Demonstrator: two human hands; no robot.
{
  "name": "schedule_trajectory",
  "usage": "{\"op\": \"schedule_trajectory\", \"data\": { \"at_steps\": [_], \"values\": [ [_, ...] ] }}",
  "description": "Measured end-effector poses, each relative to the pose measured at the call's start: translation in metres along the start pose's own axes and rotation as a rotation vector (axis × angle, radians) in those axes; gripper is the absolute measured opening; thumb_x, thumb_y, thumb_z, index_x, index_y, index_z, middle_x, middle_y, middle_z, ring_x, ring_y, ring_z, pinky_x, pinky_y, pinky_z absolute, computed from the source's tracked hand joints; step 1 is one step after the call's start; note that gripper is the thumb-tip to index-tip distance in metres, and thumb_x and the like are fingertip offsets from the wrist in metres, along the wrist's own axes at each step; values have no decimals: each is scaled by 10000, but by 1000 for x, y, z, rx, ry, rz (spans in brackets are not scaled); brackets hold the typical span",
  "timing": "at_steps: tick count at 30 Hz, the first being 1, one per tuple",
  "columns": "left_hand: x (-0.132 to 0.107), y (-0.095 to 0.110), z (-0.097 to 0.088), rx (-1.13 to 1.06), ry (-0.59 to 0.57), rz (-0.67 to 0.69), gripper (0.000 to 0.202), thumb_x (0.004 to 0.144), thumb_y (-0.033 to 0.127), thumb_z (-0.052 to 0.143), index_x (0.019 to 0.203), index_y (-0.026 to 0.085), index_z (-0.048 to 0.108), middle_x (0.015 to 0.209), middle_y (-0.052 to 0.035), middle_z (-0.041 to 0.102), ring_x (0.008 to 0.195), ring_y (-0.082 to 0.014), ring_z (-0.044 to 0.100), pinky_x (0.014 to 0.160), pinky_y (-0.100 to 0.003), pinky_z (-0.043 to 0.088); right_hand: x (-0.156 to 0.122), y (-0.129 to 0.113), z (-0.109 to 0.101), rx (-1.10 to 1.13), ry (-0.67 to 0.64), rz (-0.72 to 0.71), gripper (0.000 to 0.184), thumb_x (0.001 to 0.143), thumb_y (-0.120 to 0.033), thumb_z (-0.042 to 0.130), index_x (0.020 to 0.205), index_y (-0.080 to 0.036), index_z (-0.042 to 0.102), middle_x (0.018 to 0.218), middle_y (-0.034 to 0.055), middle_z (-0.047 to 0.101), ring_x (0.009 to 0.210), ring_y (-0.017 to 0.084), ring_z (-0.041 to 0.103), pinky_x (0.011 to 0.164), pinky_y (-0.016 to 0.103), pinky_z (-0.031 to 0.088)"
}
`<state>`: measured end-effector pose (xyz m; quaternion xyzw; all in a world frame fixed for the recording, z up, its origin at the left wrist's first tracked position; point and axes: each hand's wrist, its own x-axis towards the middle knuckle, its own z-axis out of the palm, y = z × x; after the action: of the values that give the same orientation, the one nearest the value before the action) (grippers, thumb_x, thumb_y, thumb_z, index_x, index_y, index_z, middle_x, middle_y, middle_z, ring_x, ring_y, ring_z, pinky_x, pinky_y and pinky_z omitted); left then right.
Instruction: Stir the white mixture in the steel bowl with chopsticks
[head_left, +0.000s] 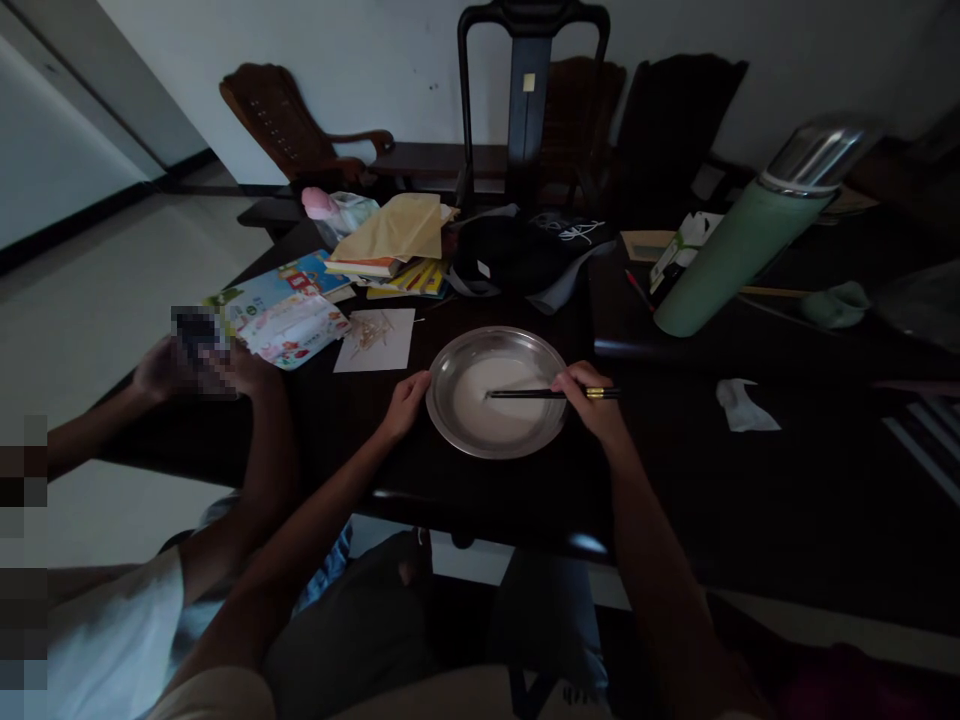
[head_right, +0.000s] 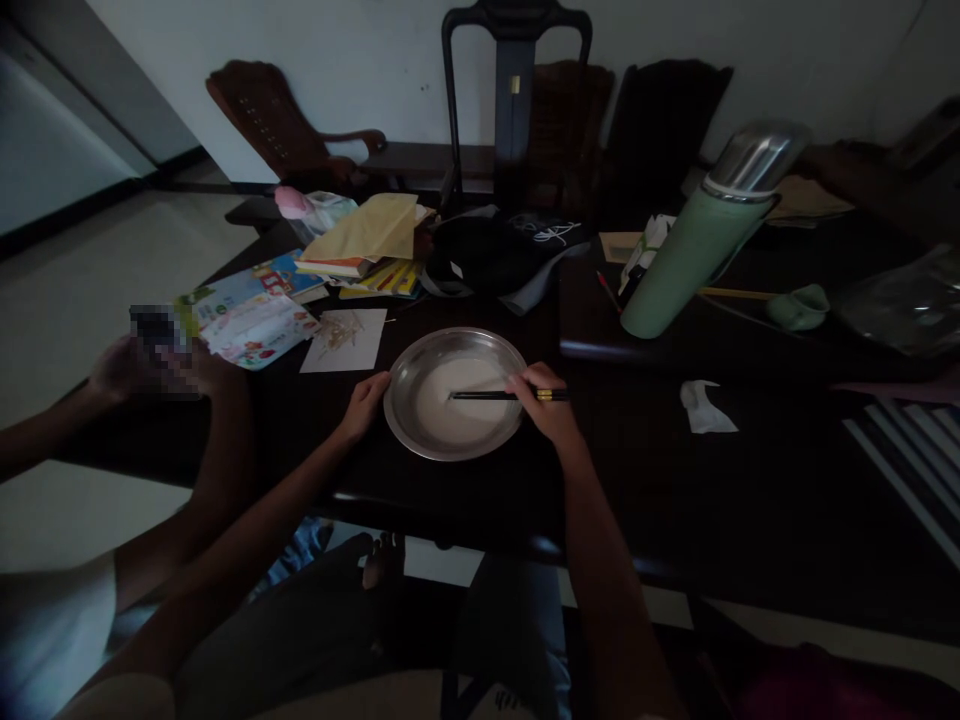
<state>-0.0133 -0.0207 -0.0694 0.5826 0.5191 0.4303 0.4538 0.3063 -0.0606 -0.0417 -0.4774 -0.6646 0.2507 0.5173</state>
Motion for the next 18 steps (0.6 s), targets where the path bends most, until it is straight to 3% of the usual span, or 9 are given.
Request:
{"op": "schedule_trajectory", "data": {
  "at_steps": [5,11,15,18],
  "values": [
    [-1,2,1,-12,-13,-2,446,812,575,524,651,160,492,610,22,423,567,-111,366,505,-218,319,0,3,-6,-12,215,50,385,915,-397,489,574,-236,568,604,2,562,657,175,554,701,354,452],
    [-1,5,1,-13,-6,14,450,813,569,538,639,157,493,600,22,430,568,-110,373,521,-217,340,0,0,-2,-8,-17,1,296,898,-371,531,658,-237,641,685,10,624,737,183,591,728,348,458],
    [-1,2,1,-10,-3,15,463,809,585,539,644,153,507,613,16,450,577,-112,386,516,-211,341,0,4,-5,-18,179,34,367,911,-388,501,589,-235,589,607,0,569,667,177,554,699,347,447],
    [-1,2,1,-8,1,1,462,807,590,532,675,148,537,630,9,477,592,-120,411,520,-213,350,0,3,-5,35,128,61,395,917,-392,490,567,-230,574,594,-5,560,632,168,549,677,341,448]
  ]
}}
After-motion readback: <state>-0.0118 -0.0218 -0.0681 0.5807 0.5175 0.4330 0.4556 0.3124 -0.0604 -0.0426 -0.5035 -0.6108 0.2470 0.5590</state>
